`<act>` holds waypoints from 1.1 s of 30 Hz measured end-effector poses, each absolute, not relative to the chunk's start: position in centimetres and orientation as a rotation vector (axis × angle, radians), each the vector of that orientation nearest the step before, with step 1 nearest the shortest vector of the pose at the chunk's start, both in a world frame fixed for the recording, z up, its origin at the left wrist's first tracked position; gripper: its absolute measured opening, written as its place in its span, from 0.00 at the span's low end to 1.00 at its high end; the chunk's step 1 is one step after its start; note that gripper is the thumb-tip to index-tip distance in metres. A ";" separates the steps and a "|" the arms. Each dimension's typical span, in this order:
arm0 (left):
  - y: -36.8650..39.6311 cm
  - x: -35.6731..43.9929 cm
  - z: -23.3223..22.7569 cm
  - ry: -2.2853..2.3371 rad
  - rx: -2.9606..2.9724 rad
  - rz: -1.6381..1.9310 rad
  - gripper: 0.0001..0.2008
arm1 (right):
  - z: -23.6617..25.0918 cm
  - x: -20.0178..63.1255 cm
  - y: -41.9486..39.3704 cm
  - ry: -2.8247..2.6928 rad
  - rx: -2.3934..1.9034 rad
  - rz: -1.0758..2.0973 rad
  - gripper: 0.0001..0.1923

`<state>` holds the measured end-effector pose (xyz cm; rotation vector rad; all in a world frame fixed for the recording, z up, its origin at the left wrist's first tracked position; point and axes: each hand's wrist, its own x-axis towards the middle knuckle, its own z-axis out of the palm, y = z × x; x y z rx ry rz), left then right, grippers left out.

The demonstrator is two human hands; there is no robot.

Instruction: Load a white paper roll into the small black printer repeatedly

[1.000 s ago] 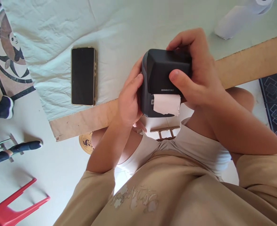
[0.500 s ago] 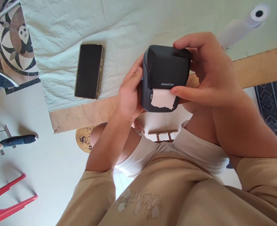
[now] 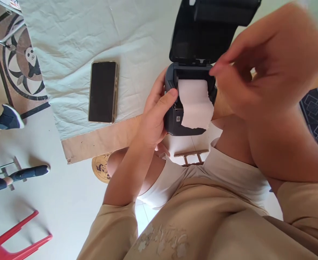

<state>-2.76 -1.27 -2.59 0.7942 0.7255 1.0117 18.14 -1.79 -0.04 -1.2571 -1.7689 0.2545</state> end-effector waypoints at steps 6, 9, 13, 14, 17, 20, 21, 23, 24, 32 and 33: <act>-1.1 -3.0 -2.6 0.676 0.794 0.959 0.18 | 0.2 19.8 -2.6 -2.289 -1.605 0.075 0.20; -1.0 -3.3 -2.3 0.706 0.785 0.933 0.16 | 0.8 20.0 -2.5 -2.284 -1.572 0.258 0.22; -1.3 -3.3 -1.5 0.763 0.737 0.899 0.16 | 2.2 20.8 -2.9 -1.959 -1.386 0.689 0.28; -1.4 -3.3 -1.4 0.773 0.741 0.909 0.19 | 2.2 21.1 -3.0 -1.785 -1.333 0.734 0.30; -1.3 -3.3 -1.5 0.812 0.741 0.899 0.26 | 0.9 22.5 -1.9 -1.353 -1.131 0.812 0.33; -1.1 -3.3 -1.8 0.822 0.748 0.871 0.27 | -2.1 23.4 0.5 -1.229 -0.996 0.941 0.27; -1.0 -3.3 -1.9 0.817 0.754 0.874 0.27 | -3.2 23.5 1.2 -1.213 -0.955 0.841 0.26; -1.0 -3.3 -2.0 0.805 0.760 0.892 0.27 | -4.7 23.5 2.2 -1.230 -0.934 0.717 0.28; -1.0 -3.3 -2.0 0.806 0.760 0.888 0.27 | -5.2 23.4 2.3 -1.277 -0.975 0.651 0.28; -0.9 -3.1 -1.3 0.828 0.739 0.882 0.25 | -6.8 24.7 1.4 -1.475 -1.463 0.277 0.29; -0.8 -3.1 -1.3 0.828 0.739 0.881 0.24 | -7.0 25.0 1.4 -1.508 -1.563 0.288 0.33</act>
